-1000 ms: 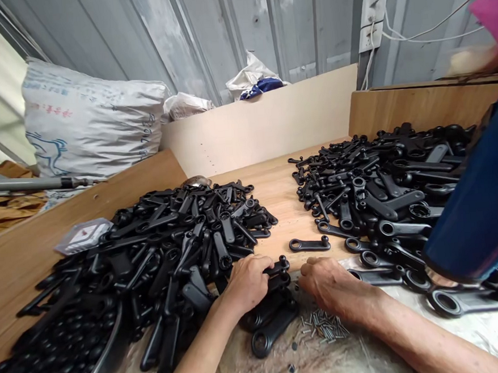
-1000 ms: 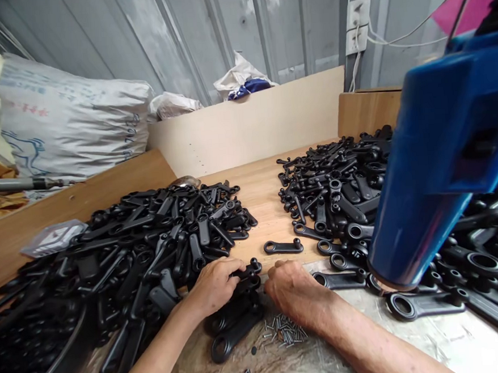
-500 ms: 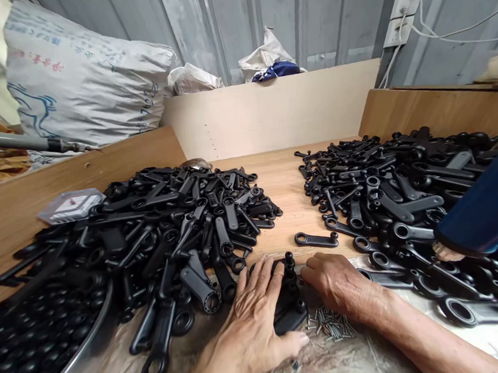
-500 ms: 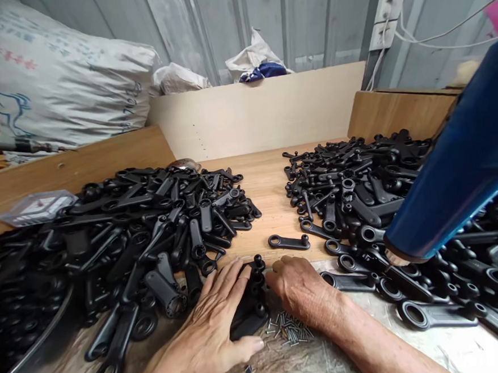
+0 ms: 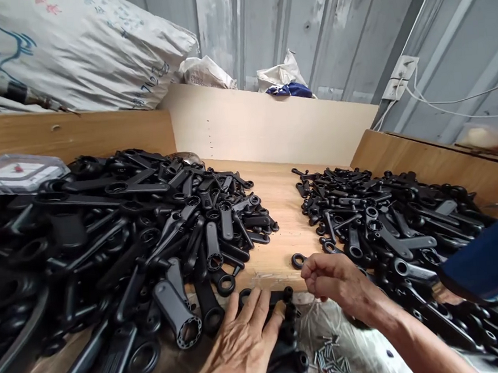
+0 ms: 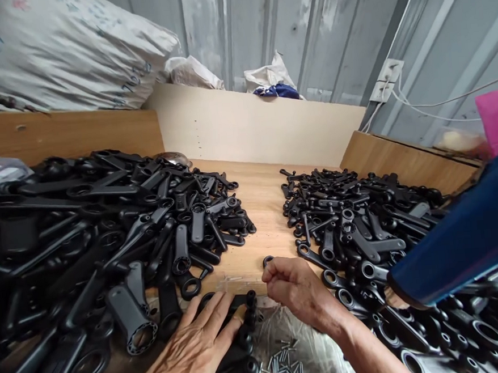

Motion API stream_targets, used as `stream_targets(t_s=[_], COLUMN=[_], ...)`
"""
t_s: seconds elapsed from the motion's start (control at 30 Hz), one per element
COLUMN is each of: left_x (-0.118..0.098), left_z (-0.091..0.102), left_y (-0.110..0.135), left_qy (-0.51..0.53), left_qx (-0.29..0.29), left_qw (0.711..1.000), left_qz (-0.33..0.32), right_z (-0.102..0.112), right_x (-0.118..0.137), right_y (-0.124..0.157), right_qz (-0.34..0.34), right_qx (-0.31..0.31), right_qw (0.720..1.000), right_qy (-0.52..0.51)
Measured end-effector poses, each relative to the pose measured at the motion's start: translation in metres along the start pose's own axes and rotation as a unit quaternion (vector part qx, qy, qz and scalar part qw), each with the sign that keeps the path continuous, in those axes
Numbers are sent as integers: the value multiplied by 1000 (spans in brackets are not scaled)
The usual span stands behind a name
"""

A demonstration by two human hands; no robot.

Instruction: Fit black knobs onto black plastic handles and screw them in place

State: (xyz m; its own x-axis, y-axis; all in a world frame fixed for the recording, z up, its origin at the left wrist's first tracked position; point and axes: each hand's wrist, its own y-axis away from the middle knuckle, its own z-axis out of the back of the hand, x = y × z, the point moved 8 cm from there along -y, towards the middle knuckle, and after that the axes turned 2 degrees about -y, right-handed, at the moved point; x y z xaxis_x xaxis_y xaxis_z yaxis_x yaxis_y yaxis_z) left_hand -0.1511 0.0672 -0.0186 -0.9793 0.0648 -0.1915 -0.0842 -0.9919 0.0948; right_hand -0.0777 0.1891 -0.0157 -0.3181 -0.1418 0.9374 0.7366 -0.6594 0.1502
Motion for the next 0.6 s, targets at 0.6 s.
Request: stream_targets(t_s=[0.6], left_x=[11], left_z=[-23], left_y=[-12], left_qy=[56], left_qx=[105], left_qw=[993], left_qz=[9], right_z=[-17], right_x=[20], right_y=[-16], right_qz=[29], right_qx=[-27], right_qw=[969], right_qy=[244])
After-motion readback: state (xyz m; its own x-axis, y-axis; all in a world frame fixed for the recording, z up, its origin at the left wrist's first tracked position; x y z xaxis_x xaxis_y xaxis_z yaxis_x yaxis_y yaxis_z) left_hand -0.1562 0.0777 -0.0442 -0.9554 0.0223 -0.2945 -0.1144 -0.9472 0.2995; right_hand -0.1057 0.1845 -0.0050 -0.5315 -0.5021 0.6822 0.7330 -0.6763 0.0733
